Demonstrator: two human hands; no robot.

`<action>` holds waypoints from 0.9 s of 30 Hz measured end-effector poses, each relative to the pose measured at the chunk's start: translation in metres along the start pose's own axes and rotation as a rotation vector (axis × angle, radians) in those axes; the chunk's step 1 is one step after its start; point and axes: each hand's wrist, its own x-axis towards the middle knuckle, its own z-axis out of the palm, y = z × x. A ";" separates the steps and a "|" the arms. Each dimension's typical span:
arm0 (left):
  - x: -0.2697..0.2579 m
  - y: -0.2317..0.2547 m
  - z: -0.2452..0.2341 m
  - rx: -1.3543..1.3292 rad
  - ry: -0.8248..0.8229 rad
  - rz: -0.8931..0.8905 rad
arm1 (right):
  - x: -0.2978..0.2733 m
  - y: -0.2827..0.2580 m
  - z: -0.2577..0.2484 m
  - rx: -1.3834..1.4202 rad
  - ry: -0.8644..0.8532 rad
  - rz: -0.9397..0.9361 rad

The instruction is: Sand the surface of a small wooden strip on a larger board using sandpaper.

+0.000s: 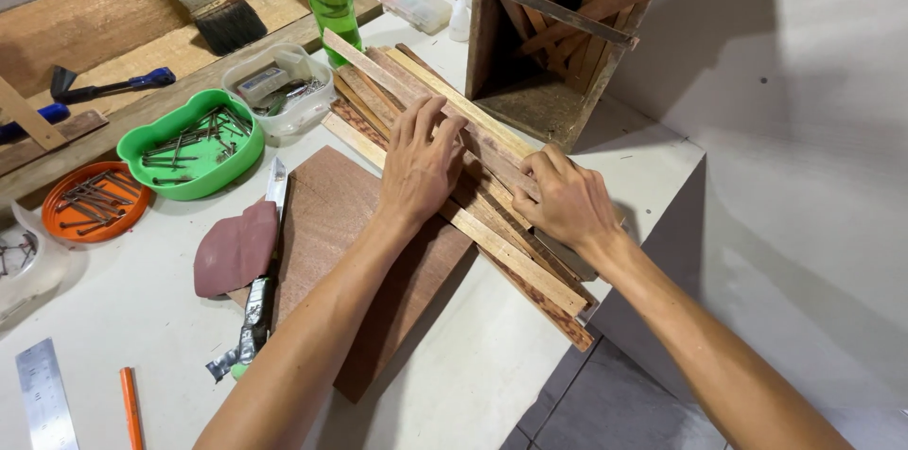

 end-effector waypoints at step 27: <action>0.012 0.003 -0.099 -0.125 -0.137 0.224 | -0.008 -0.048 -0.087 0.082 -0.208 0.004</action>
